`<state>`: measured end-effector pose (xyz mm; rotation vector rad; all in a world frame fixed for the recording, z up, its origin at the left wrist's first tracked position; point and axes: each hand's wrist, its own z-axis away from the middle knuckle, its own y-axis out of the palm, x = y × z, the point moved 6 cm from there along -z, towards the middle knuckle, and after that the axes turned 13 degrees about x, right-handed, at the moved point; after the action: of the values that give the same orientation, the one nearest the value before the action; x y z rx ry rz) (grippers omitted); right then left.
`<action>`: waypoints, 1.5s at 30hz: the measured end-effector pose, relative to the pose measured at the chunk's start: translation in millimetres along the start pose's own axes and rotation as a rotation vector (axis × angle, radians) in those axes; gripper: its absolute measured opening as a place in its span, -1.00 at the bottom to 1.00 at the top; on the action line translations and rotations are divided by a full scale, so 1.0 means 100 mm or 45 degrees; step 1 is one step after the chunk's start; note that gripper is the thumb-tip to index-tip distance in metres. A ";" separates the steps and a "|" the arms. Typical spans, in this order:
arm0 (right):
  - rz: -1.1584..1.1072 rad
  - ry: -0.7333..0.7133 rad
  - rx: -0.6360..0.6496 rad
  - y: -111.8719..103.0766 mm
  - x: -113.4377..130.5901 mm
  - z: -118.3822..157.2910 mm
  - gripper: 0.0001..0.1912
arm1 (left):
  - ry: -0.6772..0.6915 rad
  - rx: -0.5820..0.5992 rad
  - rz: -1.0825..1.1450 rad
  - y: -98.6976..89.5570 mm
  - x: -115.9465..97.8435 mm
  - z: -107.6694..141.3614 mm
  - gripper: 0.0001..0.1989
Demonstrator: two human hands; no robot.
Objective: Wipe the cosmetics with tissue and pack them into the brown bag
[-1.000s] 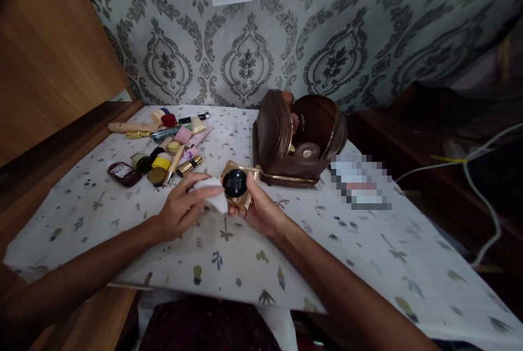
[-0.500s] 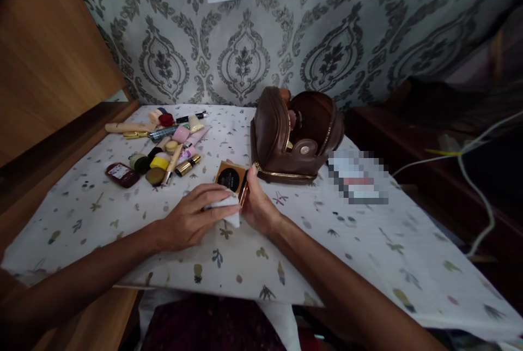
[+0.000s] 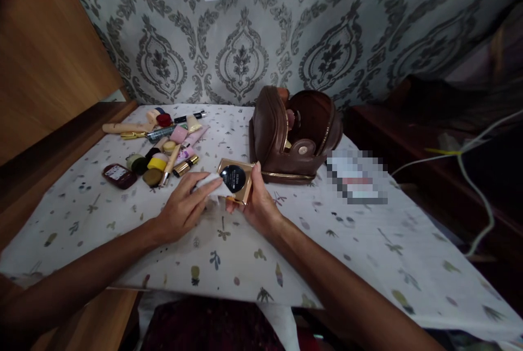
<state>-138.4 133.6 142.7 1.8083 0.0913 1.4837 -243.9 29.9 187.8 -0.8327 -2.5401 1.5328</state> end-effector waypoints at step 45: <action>0.390 0.032 -0.010 0.00 -0.01 0.08 -0.37 | -0.627 0.154 1.028 0.12 0.27 0.03 -0.57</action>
<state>-132.3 128.9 141.8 1.8581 -0.1871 1.7144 -262.6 44.3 170.3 -1.8074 -2.4830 2.3188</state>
